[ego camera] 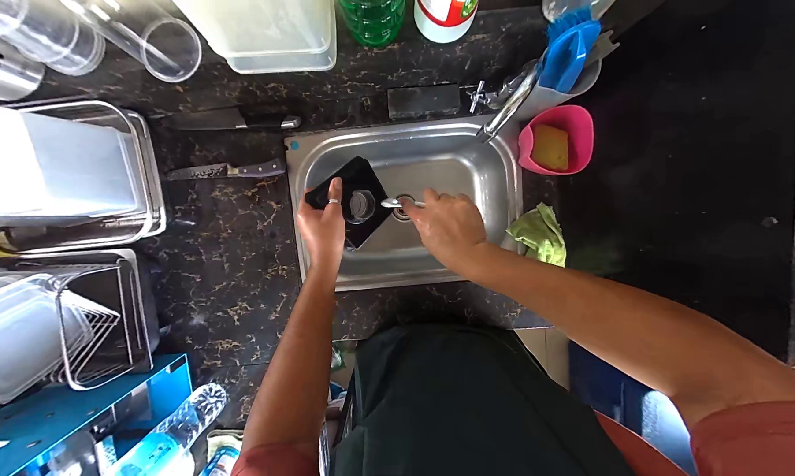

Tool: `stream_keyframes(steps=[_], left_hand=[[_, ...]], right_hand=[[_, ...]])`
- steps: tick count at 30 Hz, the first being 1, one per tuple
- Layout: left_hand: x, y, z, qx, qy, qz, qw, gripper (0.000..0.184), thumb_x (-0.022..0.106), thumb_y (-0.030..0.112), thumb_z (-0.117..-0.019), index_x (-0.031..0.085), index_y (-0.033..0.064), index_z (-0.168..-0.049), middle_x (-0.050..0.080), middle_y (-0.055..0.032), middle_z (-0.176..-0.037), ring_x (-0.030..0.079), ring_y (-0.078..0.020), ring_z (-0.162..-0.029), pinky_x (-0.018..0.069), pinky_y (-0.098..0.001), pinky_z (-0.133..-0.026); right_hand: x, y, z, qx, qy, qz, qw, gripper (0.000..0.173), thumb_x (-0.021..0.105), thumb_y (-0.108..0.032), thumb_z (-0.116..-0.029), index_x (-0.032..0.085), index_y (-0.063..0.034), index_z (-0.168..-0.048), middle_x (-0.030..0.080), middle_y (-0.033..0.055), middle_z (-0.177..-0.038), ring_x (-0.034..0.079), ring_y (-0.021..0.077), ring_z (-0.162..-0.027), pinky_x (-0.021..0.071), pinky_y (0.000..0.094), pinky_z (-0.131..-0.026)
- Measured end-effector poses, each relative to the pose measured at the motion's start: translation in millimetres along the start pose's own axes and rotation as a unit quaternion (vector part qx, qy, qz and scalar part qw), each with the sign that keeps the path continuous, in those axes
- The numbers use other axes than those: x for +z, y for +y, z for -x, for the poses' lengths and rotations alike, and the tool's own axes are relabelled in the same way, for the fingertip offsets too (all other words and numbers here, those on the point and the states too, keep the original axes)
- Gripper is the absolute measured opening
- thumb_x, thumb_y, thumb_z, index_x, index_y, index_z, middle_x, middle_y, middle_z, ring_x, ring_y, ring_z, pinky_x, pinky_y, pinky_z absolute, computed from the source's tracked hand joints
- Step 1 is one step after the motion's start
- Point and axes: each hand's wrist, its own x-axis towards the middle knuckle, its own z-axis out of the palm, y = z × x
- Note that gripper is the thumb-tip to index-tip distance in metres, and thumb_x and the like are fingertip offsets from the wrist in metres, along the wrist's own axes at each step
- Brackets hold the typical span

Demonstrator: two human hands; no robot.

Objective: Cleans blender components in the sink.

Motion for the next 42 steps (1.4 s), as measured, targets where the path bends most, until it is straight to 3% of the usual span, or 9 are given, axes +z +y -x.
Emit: stream_keyframes(steps=[4,8,12,16,21,25,30,35,42], left_hand=[[-9.2,2.0,-5.9,-0.086,-0.021,0.068,0.994,0.039,0.073,0.045,-0.0942,0.068,0.0085,-0.108,0.072,-0.0024,-0.093,0.07,-0.011,-0.088,0.0588,-0.0354,-0.083],[-16.7,16.8,-4.8,-0.177,-0.114,0.164,0.964,0.048,0.07,0.044,-0.0959,0.062,0.0073,-0.127,0.074,-0.0089,-0.108,0.073,-0.0208,-0.099,0.0617,-0.0443,-0.088],[-25.3,34.8,-1.6,-0.259,-0.262,0.212,0.905,0.047,0.057,0.045,-0.1023,0.059,0.0106,-0.135,0.072,-0.0113,-0.116,0.071,-0.0238,-0.105,0.0607,-0.0463,-0.089],[-42.6,16.6,17.6,-0.15,-0.363,0.345,0.853,0.066,0.043,0.072,-0.0967,0.061,0.0218,-0.134,0.069,-0.0024,-0.124,0.067,-0.0182,-0.114,0.0584,-0.0438,-0.094],[-22.8,-32.8,57.4,-0.05,-0.305,0.55,0.776,0.085,0.079,0.058,-0.0785,0.046,0.0271,-0.15,0.061,-0.005,-0.14,0.059,-0.0229,-0.128,0.0505,-0.0487,-0.106],[-13.8,-25.6,73.5,-0.045,-0.226,0.462,0.856,0.085,0.089,0.043,-0.0753,0.041,0.022,-0.143,0.064,-0.0023,-0.13,0.064,-0.0191,-0.119,0.054,-0.0455,-0.102],[-20.7,-13.6,62.4,-0.027,-0.169,0.444,0.88,0.06,0.073,0.054,-0.0893,0.055,0.0193,-0.135,0.068,-0.0035,-0.125,0.066,-0.0201,-0.115,0.0563,-0.0465,-0.099],[-36.2,-3.7,54.2,0.025,-0.135,0.423,0.896,0.076,0.051,0.082,-0.0849,0.051,0.0274,-0.139,0.064,0.0049,-0.132,0.059,-0.0149,-0.126,0.0498,-0.0443,-0.108],[-29.0,4.7,40.7,0.161,-0.104,0.327,0.925,0.053,0.061,0.061,-0.0956,0.051,0.0229,-0.131,0.057,0.0047,-0.136,0.059,-0.0111,-0.12,0.0543,-0.035,-0.099]], right_hand=[[-20.4,22.3,9.9,0.071,-0.043,-0.145,0.986,0.045,0.048,-0.019,-0.1037,0.062,-0.0374,-0.142,0.071,0.0121,-0.102,0.07,0.033,-0.083,0.0546,0.0538,-0.064],[9.4,46.9,-11.7,0.112,-0.043,-0.527,0.841,0.046,0.057,-0.041,-0.1045,0.06,-0.0158,-0.142,0.07,0.0119,-0.123,0.069,0.0246,-0.105,0.0563,0.0507,-0.091],[31.2,28.6,-28.8,0.116,-0.098,-0.708,0.69,0.051,0.068,-0.038,-0.0989,0.053,-0.0171,-0.143,0.067,0.006,-0.098,0.048,0.009,-0.057,0.0403,0.0256,-0.049],[32.7,12.3,-29.3,0.175,-0.097,-0.788,0.582,0.035,0.067,-0.035,-0.1006,0.061,-0.0165,-0.129,0.062,0.0026,-0.078,0.04,0.0061,-0.048,0.0329,0.0207,-0.042],[25.7,-16.0,-17.6,0.257,-0.103,-0.844,0.459,0.033,0.066,-0.041,-0.1001,0.059,-0.0192,-0.124,0.053,-0.0019,-0.07,0.039,0.0043,-0.047,0.0368,0.0194,-0.044],[22.7,-38.6,-14.3,0.282,-0.096,-0.868,0.397,0.027,0.065,-0.033,-0.1015,0.055,-0.0204,-0.123,0.051,-0.0018,-0.073,0.034,0.0039,-0.045,0.033,0.018,-0.041],[16.4,-29.9,-5.5,0.221,-0.086,-0.79,0.565,0.038,0.07,-0.044,-0.0964,0.064,-0.0183,-0.123,0.06,-0.0014,-0.082,0.041,0.0048,-0.051,0.0377,0.0201,-0.047],[8.3,19.9,24.2,0.101,0.002,-0.628,0.771,0.051,0.032,-0.046,-0.1112,0.07,-0.0144,-0.126,0.054,-0.0023,-0.073,0.043,0.0082,-0.055,0.0396,0.0263,-0.05],[6.5,-0.7,52.1,-0.036,0.096,-0.292,0.951,0.033,0.053,-0.029,-0.1052,0.07,-0.0264,-0.133,0.067,0.0066,-0.083,0.065,0.0214,-0.069,0.0549,0.0427,-0.059]])
